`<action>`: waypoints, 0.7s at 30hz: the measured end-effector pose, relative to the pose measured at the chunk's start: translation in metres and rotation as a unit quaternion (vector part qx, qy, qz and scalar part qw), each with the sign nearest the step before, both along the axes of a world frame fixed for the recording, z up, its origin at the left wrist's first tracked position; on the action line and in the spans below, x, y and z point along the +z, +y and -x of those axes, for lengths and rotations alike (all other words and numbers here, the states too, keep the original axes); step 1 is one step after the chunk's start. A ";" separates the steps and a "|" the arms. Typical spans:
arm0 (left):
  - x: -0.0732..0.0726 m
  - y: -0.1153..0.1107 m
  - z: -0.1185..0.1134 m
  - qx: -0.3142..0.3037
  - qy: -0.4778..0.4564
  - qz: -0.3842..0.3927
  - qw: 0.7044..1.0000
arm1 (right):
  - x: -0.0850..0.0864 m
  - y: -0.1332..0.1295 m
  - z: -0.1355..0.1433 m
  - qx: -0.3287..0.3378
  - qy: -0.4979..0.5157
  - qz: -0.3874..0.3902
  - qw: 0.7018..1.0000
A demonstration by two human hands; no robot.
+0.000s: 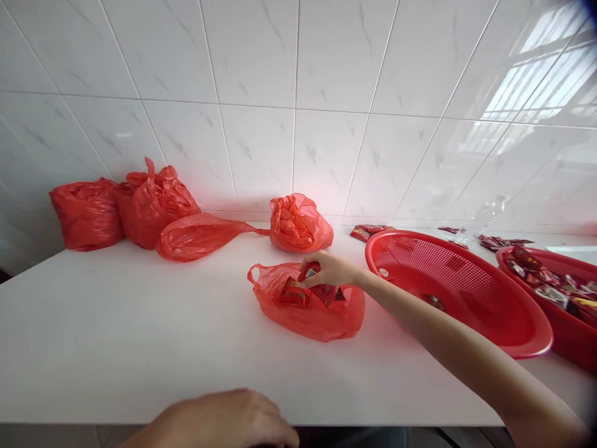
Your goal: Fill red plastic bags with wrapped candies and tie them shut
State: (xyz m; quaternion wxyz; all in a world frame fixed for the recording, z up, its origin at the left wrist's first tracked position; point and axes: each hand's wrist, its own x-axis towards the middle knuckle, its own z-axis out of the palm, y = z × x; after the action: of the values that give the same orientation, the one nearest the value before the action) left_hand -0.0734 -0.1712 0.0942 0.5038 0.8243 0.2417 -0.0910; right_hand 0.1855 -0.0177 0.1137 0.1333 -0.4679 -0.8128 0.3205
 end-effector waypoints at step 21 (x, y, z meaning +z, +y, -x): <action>0.010 0.103 -0.076 0.007 0.020 -0.257 0.966 | 0.037 -0.039 -0.039 -0.208 0.319 -0.010 0.924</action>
State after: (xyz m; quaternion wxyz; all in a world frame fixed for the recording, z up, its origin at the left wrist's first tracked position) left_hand 0.0028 -0.0683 0.1037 0.2705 0.9224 0.2729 -0.0386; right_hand 0.2244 -0.0567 0.1505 0.4542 -0.4980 -0.6148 0.4096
